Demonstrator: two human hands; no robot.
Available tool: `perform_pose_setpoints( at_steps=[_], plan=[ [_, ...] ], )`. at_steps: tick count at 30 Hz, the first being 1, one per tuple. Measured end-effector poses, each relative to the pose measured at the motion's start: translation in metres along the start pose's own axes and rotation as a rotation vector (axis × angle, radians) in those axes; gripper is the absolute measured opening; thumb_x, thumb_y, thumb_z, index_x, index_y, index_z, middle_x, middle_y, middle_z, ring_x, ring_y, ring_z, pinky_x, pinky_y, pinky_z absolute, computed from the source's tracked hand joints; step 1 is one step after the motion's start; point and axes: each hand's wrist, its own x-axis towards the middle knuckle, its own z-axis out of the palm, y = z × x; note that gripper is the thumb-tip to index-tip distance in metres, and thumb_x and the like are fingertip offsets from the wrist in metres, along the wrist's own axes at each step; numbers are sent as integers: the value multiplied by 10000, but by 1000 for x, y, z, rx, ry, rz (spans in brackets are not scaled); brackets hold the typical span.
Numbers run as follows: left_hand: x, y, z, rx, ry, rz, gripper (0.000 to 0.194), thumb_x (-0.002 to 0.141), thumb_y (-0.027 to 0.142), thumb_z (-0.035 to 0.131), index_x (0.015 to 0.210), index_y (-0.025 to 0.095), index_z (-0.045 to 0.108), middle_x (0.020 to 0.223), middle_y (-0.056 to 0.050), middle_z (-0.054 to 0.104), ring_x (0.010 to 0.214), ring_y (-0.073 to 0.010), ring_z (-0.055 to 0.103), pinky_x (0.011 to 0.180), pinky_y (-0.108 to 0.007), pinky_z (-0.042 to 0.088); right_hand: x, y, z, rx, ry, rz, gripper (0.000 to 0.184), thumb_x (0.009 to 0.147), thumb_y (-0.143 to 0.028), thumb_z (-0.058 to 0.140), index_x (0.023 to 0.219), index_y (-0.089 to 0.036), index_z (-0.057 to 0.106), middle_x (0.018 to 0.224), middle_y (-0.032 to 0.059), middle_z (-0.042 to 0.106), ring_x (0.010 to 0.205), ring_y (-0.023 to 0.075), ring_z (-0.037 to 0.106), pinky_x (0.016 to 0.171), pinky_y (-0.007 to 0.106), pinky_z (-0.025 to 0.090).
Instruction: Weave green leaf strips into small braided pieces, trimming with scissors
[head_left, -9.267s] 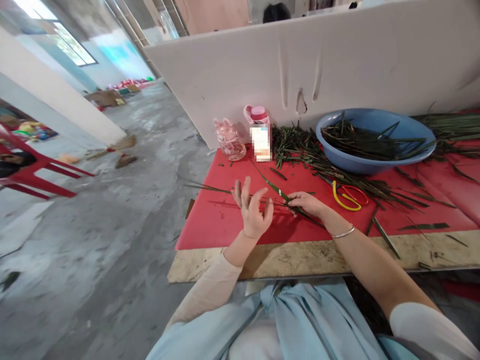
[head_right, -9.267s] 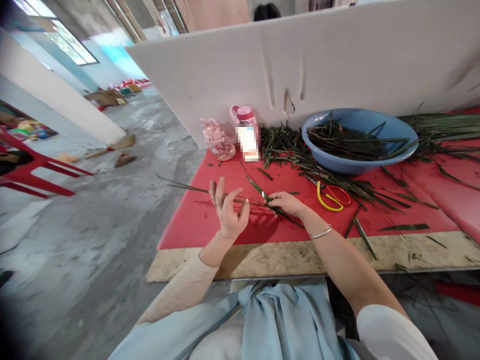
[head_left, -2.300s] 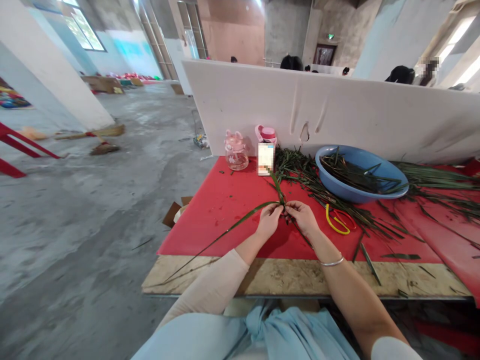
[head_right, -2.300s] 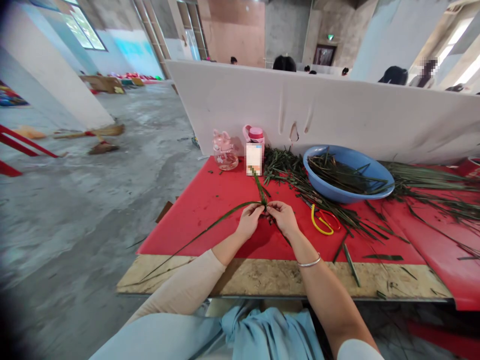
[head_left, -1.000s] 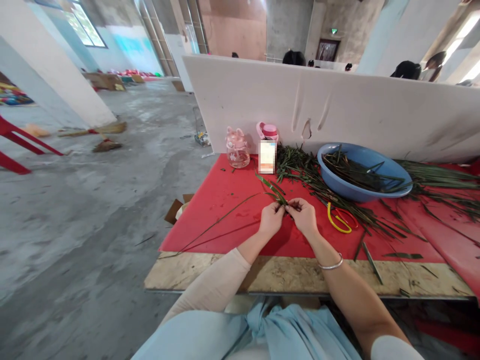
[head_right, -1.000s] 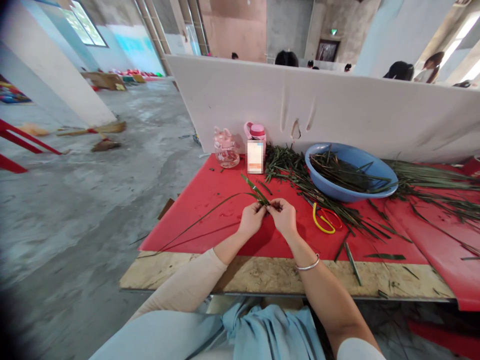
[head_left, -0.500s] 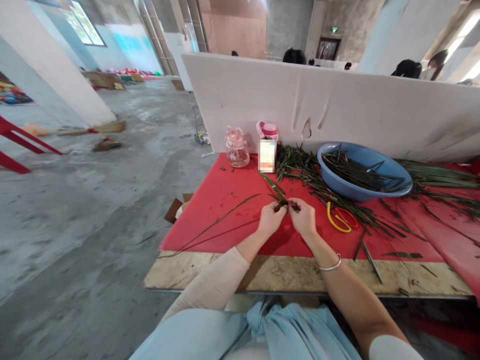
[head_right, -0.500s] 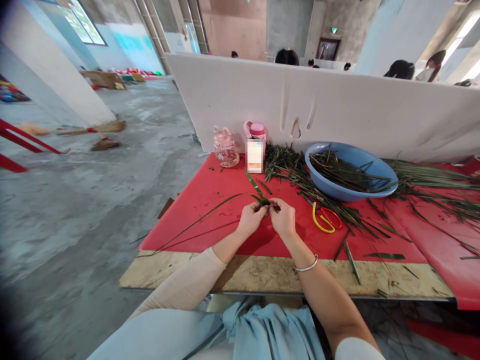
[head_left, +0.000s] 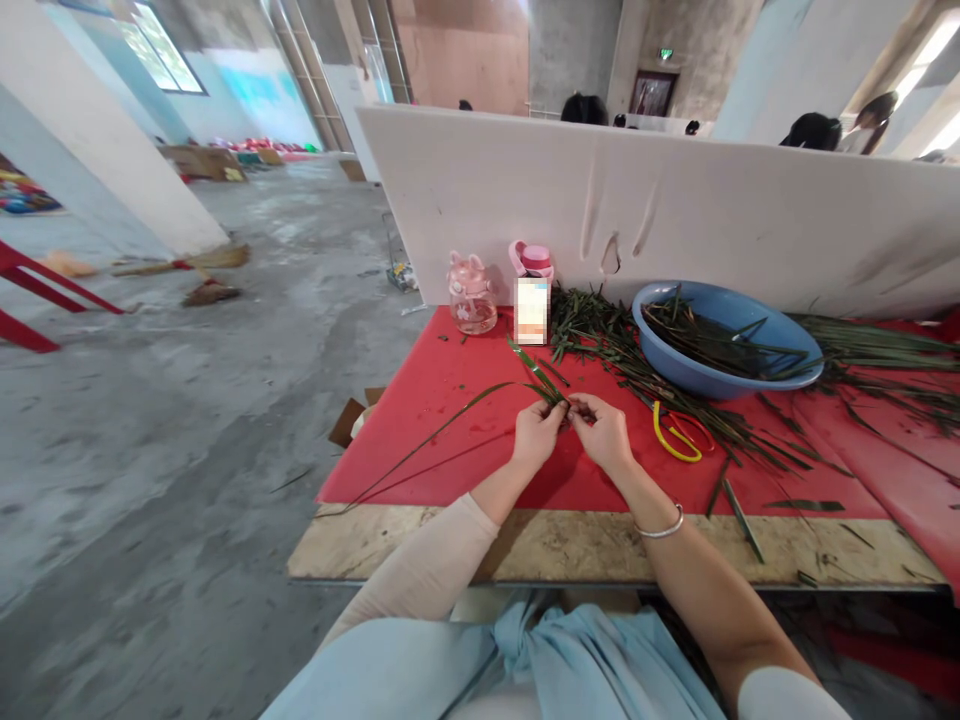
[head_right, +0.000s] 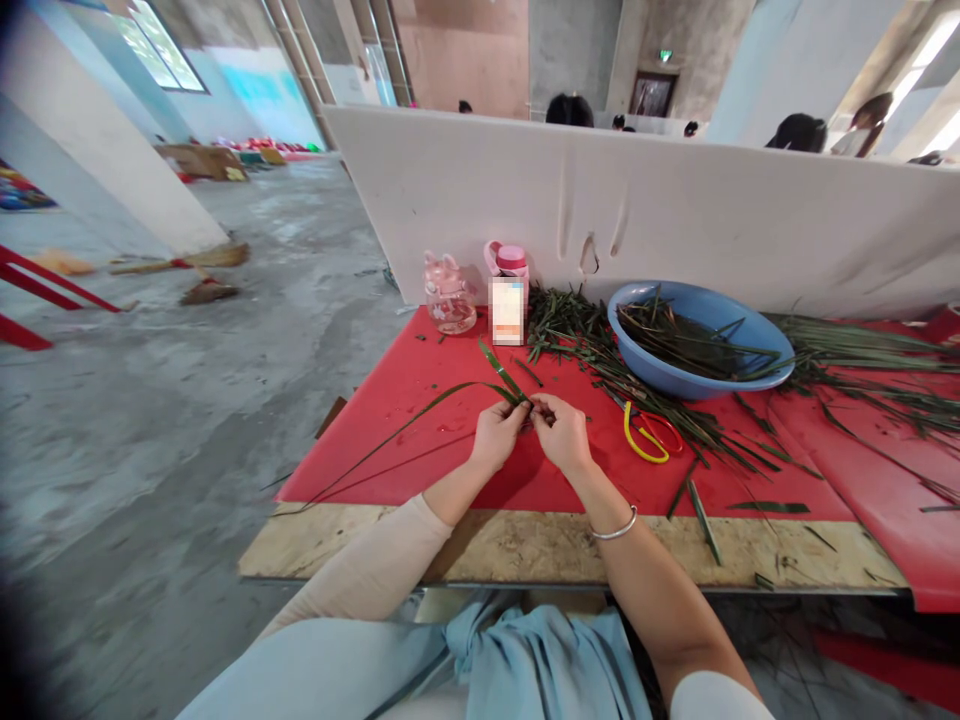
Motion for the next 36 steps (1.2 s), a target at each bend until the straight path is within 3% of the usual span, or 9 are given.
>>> perform_pose_setpoints(
  at_steps=[6,12,17,20,23,27,30,34,36],
  plan=[
    [1,1,1,-64,42,-56,372,654,470,708,730,108,668,630,-17,627,534,-92,538,551,-230,460,-1,-2,0,5,42,-67,308,752,-162,542,1044,-180,639,851,49,666,752,153,640,724,277,536],
    [0,4,3,-101,48,-95,379,612,471,740,685,110,653,565,-6,588,483,-83,488,514,-229,435,3,0,-4,-24,120,1,337,719,-204,607,1055,-189,625,936,68,671,721,149,613,679,275,514],
    [2,0,4,-215,124,-89,353,594,446,756,675,127,629,590,7,570,529,-83,489,547,-227,448,15,12,-3,128,27,207,303,632,-277,701,907,-160,651,775,41,682,692,155,607,679,278,493],
    [3,1,4,-292,174,-109,357,565,431,776,692,132,627,644,-3,597,575,-92,518,561,-223,447,23,14,-5,99,-65,232,218,652,-309,693,808,-159,672,730,37,685,663,158,605,659,282,485],
    [3,5,2,-280,214,-105,382,555,440,781,729,126,649,694,-23,626,612,-104,539,564,-220,440,24,10,-5,-98,-74,37,130,744,-283,630,791,-182,698,765,46,696,709,169,610,707,299,484],
    [3,8,1,-175,258,-90,365,577,434,774,702,111,663,598,-9,595,542,-86,496,536,-213,410,18,10,-5,-368,12,-339,203,858,-246,530,842,-226,731,883,73,694,866,192,578,833,342,456],
    [5,6,1,-239,241,-134,337,598,408,770,734,117,667,582,-3,604,538,-90,523,575,-227,437,12,11,-6,-461,22,-402,225,878,-250,514,867,-230,738,899,82,679,889,203,545,833,357,446],
    [7,4,1,-319,265,-190,298,617,372,772,739,127,654,610,-12,632,571,-102,576,631,-246,466,9,9,-10,-563,-102,-443,222,863,-256,537,991,-238,717,1000,85,664,962,222,530,917,407,388],
    [8,4,0,-340,261,-203,285,621,358,774,724,126,643,614,-14,635,577,-101,584,639,-247,468,8,8,-10,-594,-105,-448,223,854,-258,550,1008,-237,710,1012,85,668,964,225,537,955,422,357]
  ],
)
